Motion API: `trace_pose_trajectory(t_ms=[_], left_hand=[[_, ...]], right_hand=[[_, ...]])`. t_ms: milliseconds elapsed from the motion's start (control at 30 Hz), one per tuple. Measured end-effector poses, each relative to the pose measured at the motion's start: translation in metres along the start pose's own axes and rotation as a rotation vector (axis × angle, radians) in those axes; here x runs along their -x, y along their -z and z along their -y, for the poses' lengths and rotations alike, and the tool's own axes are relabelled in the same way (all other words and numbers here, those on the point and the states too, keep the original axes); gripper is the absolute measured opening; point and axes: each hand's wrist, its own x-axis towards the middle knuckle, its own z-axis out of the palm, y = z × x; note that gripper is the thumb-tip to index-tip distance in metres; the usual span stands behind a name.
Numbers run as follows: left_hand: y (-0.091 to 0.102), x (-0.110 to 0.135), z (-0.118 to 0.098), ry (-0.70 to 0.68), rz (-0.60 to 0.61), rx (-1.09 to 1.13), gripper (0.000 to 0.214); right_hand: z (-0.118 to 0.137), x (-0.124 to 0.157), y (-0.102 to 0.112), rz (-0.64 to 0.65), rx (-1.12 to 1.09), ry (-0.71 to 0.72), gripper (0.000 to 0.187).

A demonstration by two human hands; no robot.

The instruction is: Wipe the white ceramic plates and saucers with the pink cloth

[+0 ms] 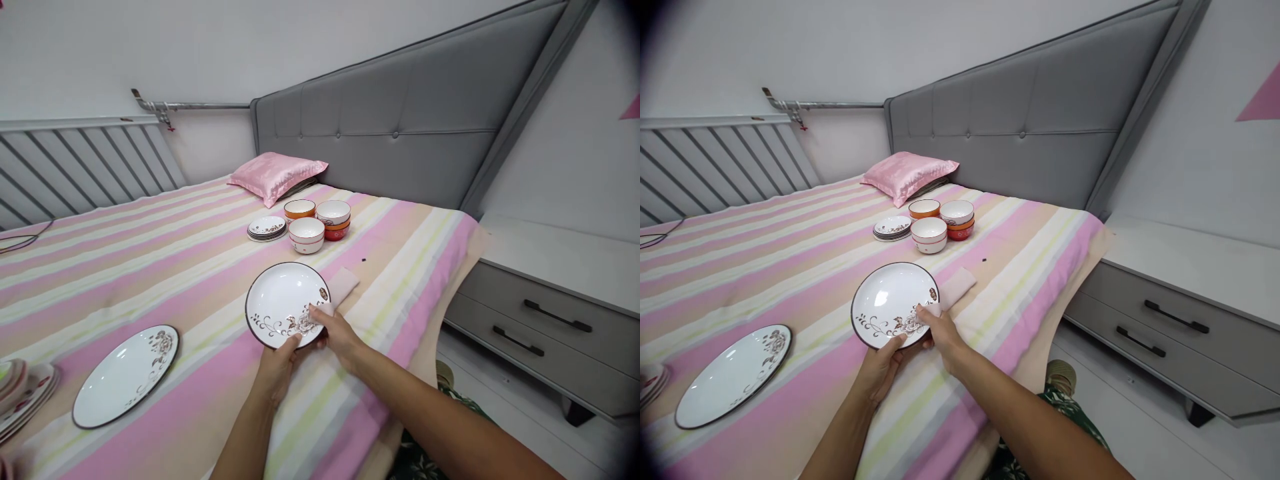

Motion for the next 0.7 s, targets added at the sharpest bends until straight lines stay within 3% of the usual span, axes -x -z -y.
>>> trace_pose_trajectory(t_ms=[233,500,700], left_hand=[[0.011,0.002,-0.004,0.113,0.076,-0.031,0.068],[0.031,0.002,-0.013,0.280,0.199,-0.043,0.073],[0.033,0.003,-0.007,0.260,0.268,-0.090,0.077]], right_hand=[[0.021,-0.005,0.019,0.132,-0.043,0.072,0.031],[0.041,-0.013,0.055,0.293,0.168,-0.063,0.029],[0.043,-0.013,0.059,0.357,0.184,-0.043,0.034]])
